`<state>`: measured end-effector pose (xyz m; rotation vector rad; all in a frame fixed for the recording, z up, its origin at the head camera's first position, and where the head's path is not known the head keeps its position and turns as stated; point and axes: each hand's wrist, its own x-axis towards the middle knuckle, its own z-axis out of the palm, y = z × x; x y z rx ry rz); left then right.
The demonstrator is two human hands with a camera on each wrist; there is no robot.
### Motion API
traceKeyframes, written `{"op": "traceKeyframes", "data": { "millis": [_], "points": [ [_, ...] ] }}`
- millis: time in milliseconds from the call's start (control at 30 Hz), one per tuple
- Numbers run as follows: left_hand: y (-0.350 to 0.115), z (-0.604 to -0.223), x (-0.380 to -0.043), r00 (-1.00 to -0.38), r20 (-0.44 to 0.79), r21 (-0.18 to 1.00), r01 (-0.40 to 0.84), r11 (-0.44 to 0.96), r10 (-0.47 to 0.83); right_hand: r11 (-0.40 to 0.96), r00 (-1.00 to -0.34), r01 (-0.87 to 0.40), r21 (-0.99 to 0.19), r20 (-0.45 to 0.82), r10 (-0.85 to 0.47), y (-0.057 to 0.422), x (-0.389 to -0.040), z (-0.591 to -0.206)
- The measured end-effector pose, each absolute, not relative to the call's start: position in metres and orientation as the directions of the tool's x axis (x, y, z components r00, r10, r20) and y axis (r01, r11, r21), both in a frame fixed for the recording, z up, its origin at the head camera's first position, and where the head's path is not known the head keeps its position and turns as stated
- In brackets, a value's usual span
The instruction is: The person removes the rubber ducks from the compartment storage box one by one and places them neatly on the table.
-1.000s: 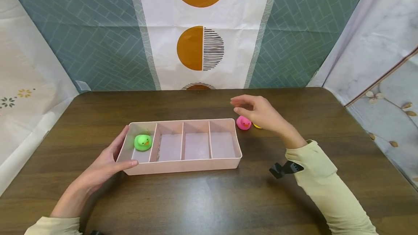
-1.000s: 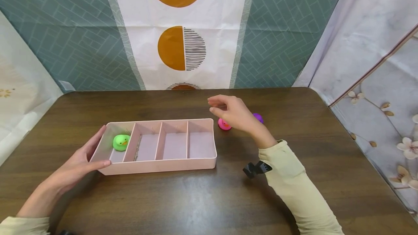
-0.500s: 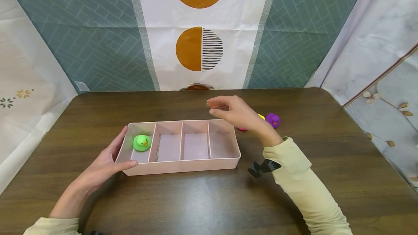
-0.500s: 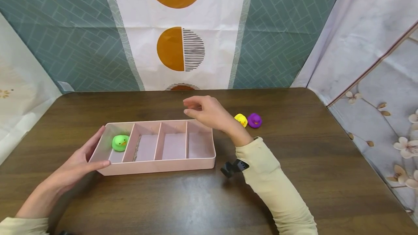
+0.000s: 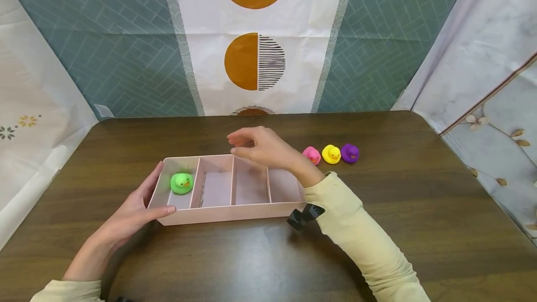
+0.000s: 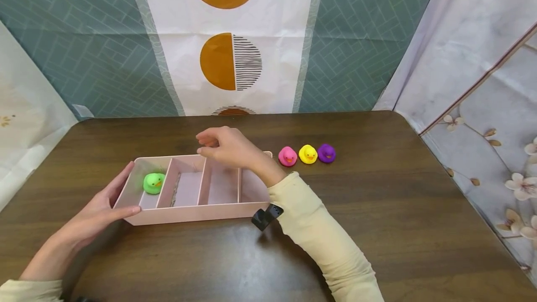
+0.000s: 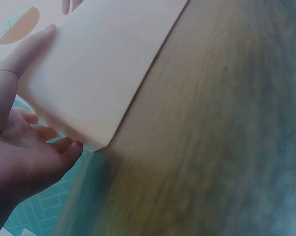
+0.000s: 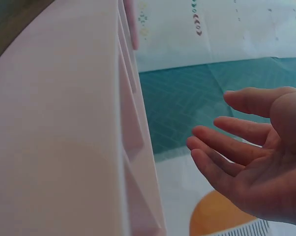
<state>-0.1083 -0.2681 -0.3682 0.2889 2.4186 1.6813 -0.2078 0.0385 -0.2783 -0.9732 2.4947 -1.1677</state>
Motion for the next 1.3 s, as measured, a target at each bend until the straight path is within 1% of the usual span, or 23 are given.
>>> {"op": "traceKeyframes", "data": {
  "millis": [167, 333, 500, 700, 800, 1067, 1133, 1300],
  "points": [
    [-0.27, -0.368, -0.108, -0.966, -0.029, 0.939, 0.062, 0.338, 0.258, 0.456, -0.711, -0.523, -0.72, 0.075, -0.699, 0.019, -0.208, -0.278],
    [-0.269, -0.367, -0.108, -0.964, -0.027, 0.939, 0.066, 0.338, 0.265, 0.474, -0.675, -0.545, -0.692, 0.027, -0.737, 0.0, -0.21, -0.282],
    [-0.268, -0.367, -0.108, -0.964, -0.031, 0.935, 0.066, 0.349, 0.265, 0.49, -0.67, -0.529, -0.692, -0.014, -0.743, -0.016, -0.211, -0.287],
    [-0.269, -0.368, -0.109, -0.962, -0.03, 0.932, 0.07, 0.356, 0.27, 0.485, -0.66, -0.54, -0.688, -0.012, -0.751, -0.033, -0.213, -0.292],
    [-0.269, -0.368, -0.108, -0.962, -0.033, 0.93, 0.069, 0.36, 0.27, 0.487, -0.645, -0.562, -0.669, -0.014, -0.764, -0.043, -0.212, -0.291],
    [-0.269, -0.368, -0.105, -0.959, -0.04, 0.935, 0.062, 0.348, 0.279, 0.481, -0.558, -0.663, -0.575, -0.049, -0.828, -0.073, -0.211, -0.291],
    [-0.269, -0.368, -0.105, -0.958, -0.039, 0.937, 0.063, 0.343, 0.283, 0.491, -0.549, -0.677, -0.548, -0.07, -0.833, -0.079, -0.21, -0.291],
    [-0.268, -0.369, -0.106, -0.955, -0.032, 0.939, 0.072, 0.335, 0.294, 0.533, -0.556, -0.677, -0.508, -0.122, -0.822, -0.089, -0.21, -0.295]
  ]
}}
